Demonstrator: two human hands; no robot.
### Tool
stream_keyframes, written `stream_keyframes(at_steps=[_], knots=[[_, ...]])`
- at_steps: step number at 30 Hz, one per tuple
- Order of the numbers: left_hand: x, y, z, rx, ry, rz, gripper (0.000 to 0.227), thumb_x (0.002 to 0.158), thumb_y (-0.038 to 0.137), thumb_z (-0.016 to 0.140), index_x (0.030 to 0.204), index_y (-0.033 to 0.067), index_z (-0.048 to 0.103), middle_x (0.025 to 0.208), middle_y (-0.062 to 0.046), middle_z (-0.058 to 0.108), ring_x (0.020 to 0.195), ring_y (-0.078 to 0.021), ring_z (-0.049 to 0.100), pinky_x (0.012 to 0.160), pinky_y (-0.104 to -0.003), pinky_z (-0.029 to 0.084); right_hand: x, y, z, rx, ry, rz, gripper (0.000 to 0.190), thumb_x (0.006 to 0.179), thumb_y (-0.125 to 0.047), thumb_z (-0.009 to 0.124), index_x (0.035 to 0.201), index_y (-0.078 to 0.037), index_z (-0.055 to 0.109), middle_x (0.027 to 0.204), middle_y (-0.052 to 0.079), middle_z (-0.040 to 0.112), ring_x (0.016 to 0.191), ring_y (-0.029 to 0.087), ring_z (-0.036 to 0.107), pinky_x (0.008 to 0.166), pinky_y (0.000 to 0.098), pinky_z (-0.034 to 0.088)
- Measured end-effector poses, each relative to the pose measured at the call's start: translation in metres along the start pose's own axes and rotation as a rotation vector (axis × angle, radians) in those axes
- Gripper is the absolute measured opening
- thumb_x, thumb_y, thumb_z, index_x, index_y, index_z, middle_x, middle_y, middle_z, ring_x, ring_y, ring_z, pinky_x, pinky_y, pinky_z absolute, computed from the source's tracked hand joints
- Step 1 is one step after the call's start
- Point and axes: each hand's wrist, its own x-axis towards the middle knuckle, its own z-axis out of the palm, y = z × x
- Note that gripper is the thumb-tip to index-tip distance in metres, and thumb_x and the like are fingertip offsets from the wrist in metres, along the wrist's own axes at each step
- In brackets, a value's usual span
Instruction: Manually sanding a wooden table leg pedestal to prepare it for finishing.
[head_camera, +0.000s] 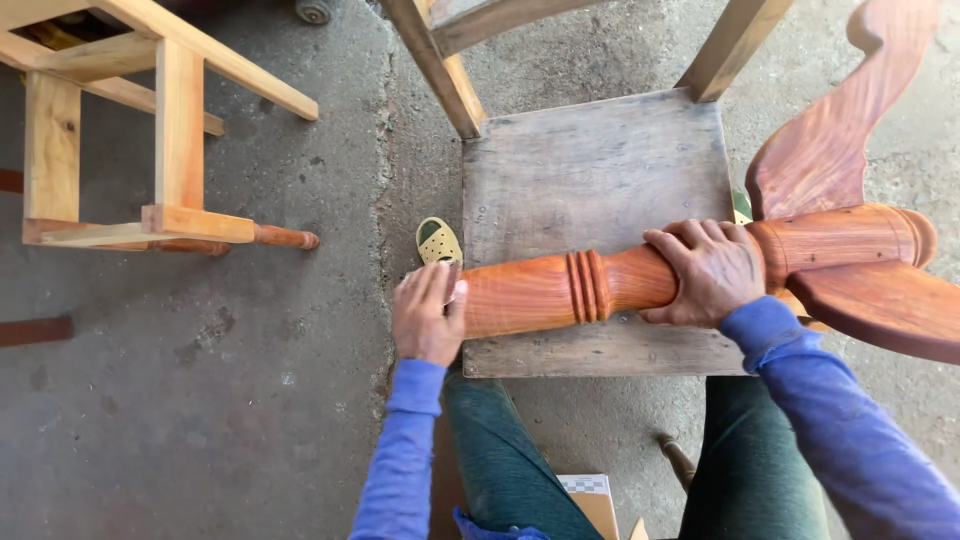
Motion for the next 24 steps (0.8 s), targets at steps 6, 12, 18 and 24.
stream_keyframes(at_steps=[6, 12, 18, 24], knots=[[0.001, 0.071, 0.020, -0.064, 0.044, -0.085, 0.032, 0.100, 0.025, 0.064, 0.123, 0.0033, 0.070, 0.119, -0.016, 0.069, 0.113, -0.0353, 0.065, 0.107, -0.052, 0.047, -0.008, -0.003, 0.010, 0.077, 0.163, -0.041, 0.096, 0.043, -0.056, 0.090, 0.126, -0.016, 0.064, 0.122, 0.009, 0.063, 0.114, 0.033, 0.060, 0.099, 0.0499, 0.044], [-0.002, 0.149, 0.049, -0.155, 0.074, 0.178, 0.051, 0.094, 0.033, 0.071, 0.132, -0.0001, 0.065, 0.134, -0.021, 0.065, 0.131, -0.0386, 0.056, 0.118, -0.053, 0.036, -0.020, -0.002, 0.019, 0.093, 0.296, -0.129, 0.096, 0.042, -0.055, 0.090, 0.126, -0.014, 0.064, 0.122, 0.009, 0.063, 0.112, 0.034, 0.060, 0.098, 0.0513, 0.045], [-0.032, 0.020, 0.023, 0.165, 0.151, -0.029, 0.043, 0.100, 0.028, 0.065, 0.136, 0.0034, 0.066, 0.140, -0.020, 0.066, 0.137, -0.0365, 0.055, 0.121, -0.052, 0.032, -0.016, -0.003, 0.012, 0.044, 0.266, -0.094, 0.092, 0.043, -0.056, 0.089, 0.123, -0.015, 0.066, 0.120, 0.008, 0.065, 0.110, 0.033, 0.063, 0.096, 0.0503, 0.047], [0.012, 0.167, 0.057, -0.228, -0.051, -0.004, 0.046, 0.096, 0.034, 0.071, 0.127, 0.0000, 0.066, 0.130, -0.021, 0.065, 0.129, -0.0381, 0.056, 0.123, -0.064, 0.030, -0.012, -0.003, 0.015, 0.032, 0.278, -0.095, 0.092, 0.045, -0.063, 0.089, 0.121, -0.014, 0.068, 0.119, 0.007, 0.067, 0.103, 0.031, 0.066, 0.092, 0.0473, 0.051]])
